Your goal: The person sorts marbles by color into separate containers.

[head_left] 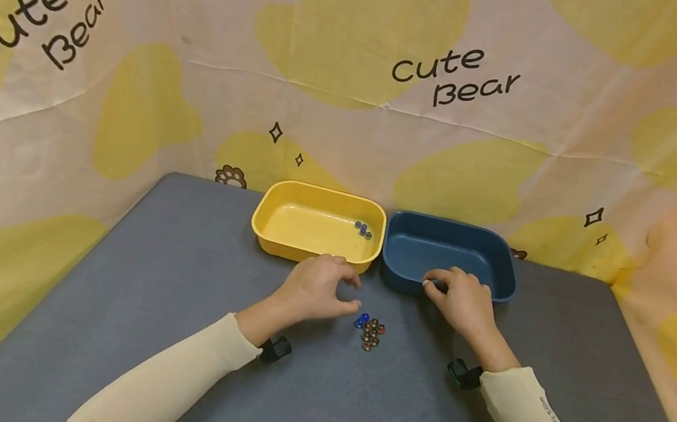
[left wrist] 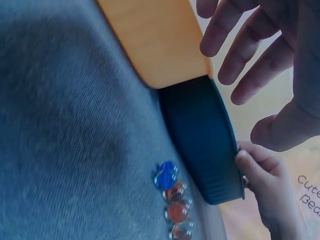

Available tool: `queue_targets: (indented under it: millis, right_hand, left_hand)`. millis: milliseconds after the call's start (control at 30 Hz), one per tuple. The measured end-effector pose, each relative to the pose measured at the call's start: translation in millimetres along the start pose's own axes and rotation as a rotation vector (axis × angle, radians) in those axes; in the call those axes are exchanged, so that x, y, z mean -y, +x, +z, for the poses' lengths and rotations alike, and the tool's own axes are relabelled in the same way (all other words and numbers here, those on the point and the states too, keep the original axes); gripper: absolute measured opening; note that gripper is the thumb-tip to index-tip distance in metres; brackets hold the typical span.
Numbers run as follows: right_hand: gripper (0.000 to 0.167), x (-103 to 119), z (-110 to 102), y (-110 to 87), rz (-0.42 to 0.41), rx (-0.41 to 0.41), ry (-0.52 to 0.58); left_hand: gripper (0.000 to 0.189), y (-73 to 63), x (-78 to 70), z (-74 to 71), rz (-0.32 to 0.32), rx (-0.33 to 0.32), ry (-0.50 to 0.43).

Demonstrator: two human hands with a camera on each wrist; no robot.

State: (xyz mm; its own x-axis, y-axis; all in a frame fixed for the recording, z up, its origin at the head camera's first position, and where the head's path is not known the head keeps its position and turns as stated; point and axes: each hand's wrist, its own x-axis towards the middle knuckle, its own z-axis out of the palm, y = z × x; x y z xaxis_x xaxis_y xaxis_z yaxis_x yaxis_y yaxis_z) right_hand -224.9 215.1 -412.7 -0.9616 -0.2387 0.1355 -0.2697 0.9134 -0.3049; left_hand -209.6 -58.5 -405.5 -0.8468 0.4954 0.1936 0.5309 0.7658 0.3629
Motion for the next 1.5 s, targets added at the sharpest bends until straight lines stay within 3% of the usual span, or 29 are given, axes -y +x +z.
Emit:
queue_targets:
  millis: [533,900,1500]
  right_hand:
    - [0.023,0.3,-0.6,0.3,0.006,0.012,-0.002]
    - [0.023,-0.5,0.4,0.5,0.015,0.012,0.006]
    - [0.023,1.0,-0.2,-0.3,0.009,-0.007,-0.001]
  left_hand:
    - [0.020,-0.4,-3.8,25.5,-0.066,0.168,0.035]
    - [0.016,-1.5,-7.9,36.0,-0.097,0.154,0.044]
    - [0.015,0.4,-8.8,41.3,-0.121,0.167,0.071]
